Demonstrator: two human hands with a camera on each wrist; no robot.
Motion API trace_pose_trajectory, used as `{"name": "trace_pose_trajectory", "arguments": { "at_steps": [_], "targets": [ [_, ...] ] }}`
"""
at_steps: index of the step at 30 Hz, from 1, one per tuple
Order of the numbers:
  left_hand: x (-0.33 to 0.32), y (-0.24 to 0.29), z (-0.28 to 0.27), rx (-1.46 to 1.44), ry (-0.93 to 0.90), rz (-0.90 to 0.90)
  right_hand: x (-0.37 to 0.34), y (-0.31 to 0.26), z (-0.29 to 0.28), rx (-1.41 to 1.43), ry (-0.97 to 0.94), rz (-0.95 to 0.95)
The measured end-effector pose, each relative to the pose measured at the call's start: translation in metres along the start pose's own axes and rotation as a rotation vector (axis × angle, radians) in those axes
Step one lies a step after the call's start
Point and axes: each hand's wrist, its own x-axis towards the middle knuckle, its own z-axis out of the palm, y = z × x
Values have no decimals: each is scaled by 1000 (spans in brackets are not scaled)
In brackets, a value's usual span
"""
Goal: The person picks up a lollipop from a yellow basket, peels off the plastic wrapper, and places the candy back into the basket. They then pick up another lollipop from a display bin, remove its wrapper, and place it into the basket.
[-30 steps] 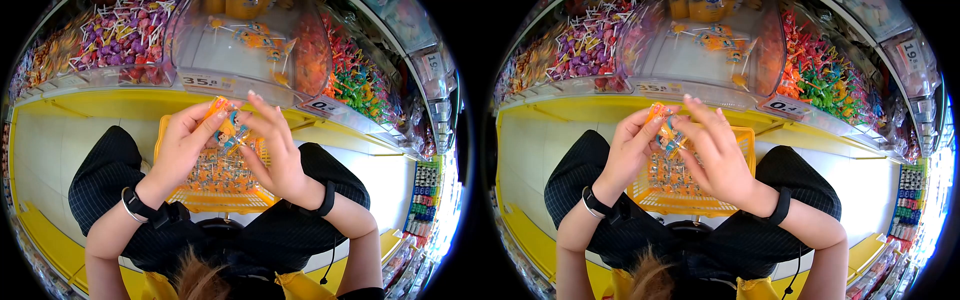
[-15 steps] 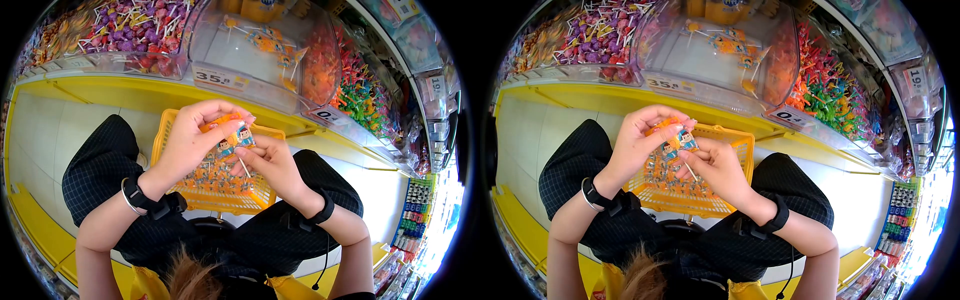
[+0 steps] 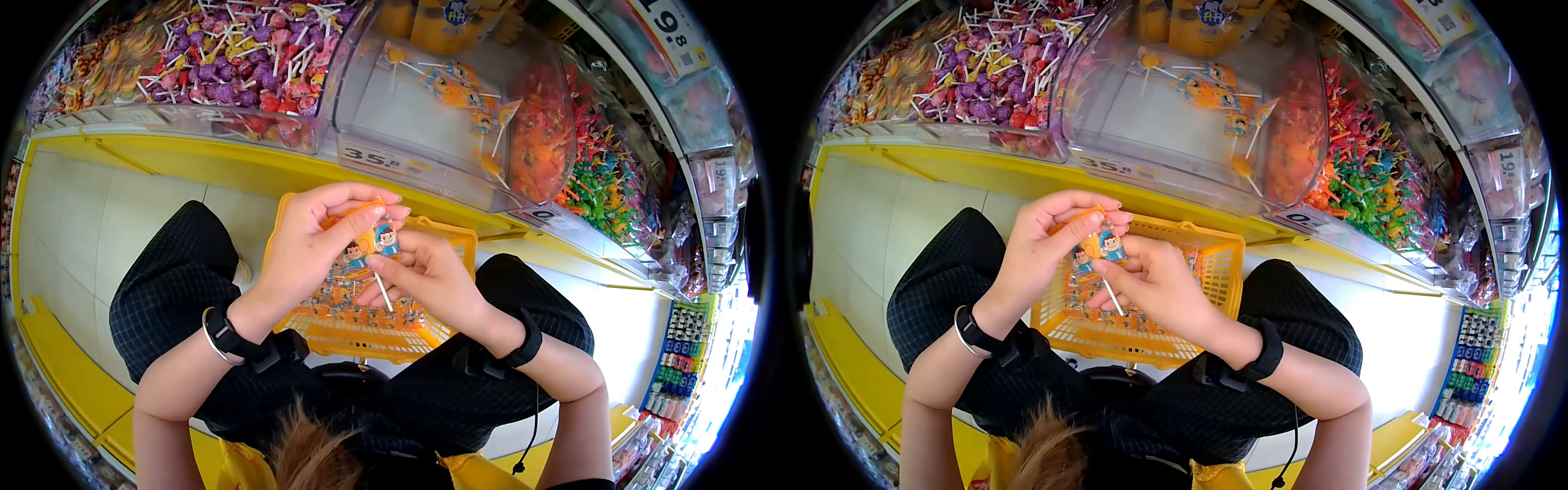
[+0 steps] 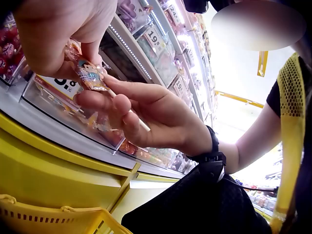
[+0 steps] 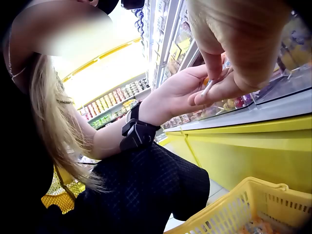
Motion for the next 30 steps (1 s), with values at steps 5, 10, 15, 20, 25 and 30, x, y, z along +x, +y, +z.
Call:
{"name": "trace_pose_trajectory", "arguments": {
  "at_steps": [5, 10, 15, 20, 25, 30],
  "targets": [
    [-1, 9, -13, -13, -4, 26, 14, -2, 7, -6, 3, -7],
    [-4, 14, -14, -108, 2, 45, 15, -2, 13, 47, 18, -108],
    [-3, 21, -12, -363, -70, -32, 9, -4, 19, 116, 101, -165],
    [8, 14, 1, -352, -121, -96, 4, 3, 9, 79, 69, -75],
    [21, 19, 4, -319, -24, -35, 5, -1, 0, 62, 23, -98],
    [26, 18, 0, -190, 28, 68, 10, -3, -6, 61, -60, -165]
  ]
}}
